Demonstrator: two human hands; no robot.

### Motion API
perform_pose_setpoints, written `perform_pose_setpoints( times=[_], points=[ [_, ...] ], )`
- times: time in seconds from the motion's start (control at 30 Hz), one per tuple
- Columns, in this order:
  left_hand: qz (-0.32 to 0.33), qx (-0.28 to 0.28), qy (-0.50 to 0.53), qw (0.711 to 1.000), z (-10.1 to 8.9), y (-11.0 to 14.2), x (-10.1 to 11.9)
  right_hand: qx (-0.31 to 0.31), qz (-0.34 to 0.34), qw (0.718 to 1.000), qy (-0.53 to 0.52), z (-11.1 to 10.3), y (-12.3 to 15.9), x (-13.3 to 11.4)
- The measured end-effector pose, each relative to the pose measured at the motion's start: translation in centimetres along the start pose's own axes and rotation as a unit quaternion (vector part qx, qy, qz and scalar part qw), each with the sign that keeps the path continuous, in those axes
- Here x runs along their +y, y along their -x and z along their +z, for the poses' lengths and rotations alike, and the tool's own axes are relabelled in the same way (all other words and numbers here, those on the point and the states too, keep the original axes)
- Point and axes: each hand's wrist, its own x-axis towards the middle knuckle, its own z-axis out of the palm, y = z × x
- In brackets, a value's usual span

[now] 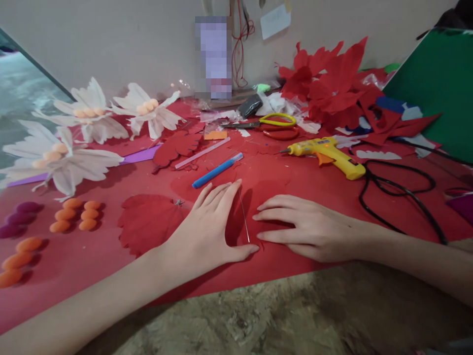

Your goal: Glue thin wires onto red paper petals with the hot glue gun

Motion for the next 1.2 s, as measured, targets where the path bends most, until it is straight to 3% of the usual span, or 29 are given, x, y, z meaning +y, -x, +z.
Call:
perform_pose_setpoints(
  times=[0.53, 1.03, 1.2],
  points=[
    [-0.031, -0.020, 0.043, 0.998, -0.7, -0.4, -0.4, -0.006, -0.007, 1.000, 0.009, -0.1, 0.2, 0.2],
    [-0.016, 0.012, 0.068, 0.997, -0.2, -0.5, -0.2, 0.004, -0.009, 1.000, 0.003, -0.1, 0.0, -0.1],
    [0.010, -0.005, 0.032, 0.999, 0.3, -0.4, -0.1, 0.017, -0.017, 1.000, -0.011, -0.1, -0.1, 0.0]
  ],
)
